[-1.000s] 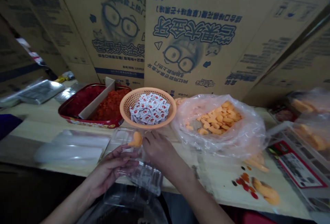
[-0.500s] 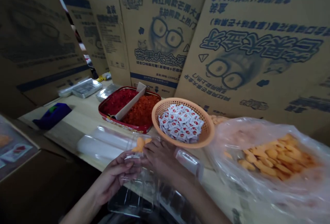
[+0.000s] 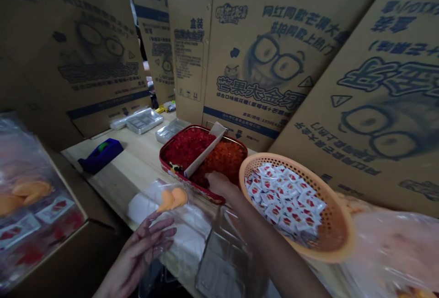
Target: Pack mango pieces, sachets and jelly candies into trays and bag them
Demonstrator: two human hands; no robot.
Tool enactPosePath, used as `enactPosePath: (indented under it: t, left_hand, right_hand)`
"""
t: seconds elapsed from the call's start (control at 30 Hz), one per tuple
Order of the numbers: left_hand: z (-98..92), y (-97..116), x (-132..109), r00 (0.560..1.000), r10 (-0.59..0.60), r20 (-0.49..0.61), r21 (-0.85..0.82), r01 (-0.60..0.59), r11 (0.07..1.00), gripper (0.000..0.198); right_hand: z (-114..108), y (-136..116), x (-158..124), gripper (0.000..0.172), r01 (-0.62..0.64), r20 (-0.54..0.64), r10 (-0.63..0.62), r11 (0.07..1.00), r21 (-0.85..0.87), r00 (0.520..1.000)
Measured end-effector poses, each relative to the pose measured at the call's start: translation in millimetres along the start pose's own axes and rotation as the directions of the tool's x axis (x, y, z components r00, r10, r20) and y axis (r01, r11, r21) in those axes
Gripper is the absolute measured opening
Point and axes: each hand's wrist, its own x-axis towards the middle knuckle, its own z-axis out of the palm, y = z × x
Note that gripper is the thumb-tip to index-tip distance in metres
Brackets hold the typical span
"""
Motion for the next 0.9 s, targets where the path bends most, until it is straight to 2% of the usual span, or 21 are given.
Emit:
enactPosePath:
  t: [0.07,0.13,0.23,0.47,0.63,0.77,0.83,0.9]
  left_hand:
    - [-8.4,6,4,0.999,0.025,-0.029,-0.006,-0.026,1.0,0.047]
    - [-14.3,11,9,0.997,0.052,-0.048,-0.007,-0.053,0.999,0.048]
    - [-18.7,18,17,0.994,0.089,-0.069,-0.018,-0.09,0.996,0.048]
    - [-23.1,24,33,0.984,0.159,-0.083,-0.04,-0.163,0.986,0.049]
    - [-23.6,28,41,0.969,0.219,-0.116,-0.041,-0.225,0.974,0.046]
    - [-19.2,34,46,0.957,0.254,-0.14,-0.052,-0.263,0.963,0.046]
    - [-17.1,37,49,0.95,0.274,-0.147,-0.061,-0.285,0.957,0.045]
    - [-15.5,40,51,0.945,0.289,-0.153,-0.071,-0.302,0.951,0.045]
  right_hand:
    - [5,5,11,0.029,0.007,0.069,-0.006,1.0,-0.009,0.998]
    - [7,11,16,0.024,0.007,0.12,-0.006,1.0,-0.011,0.993]
    - [5,16,16,0.02,0.005,0.145,-0.006,1.0,0.006,0.989]
    - [3,17,13,0.005,-0.037,0.056,0.033,0.996,0.079,0.998]
    - [-4,18,9,0.005,-0.09,-0.037,0.097,0.985,0.147,0.995]
    - [-20,-4,1,0.007,-0.03,-0.113,0.092,0.888,0.459,0.989]
    - [-24,-25,-4,0.01,0.072,-0.119,-0.009,0.84,0.538,0.993]
    - [-22,-48,-8,0.01,0.195,-0.118,-0.157,0.844,0.5,0.981]
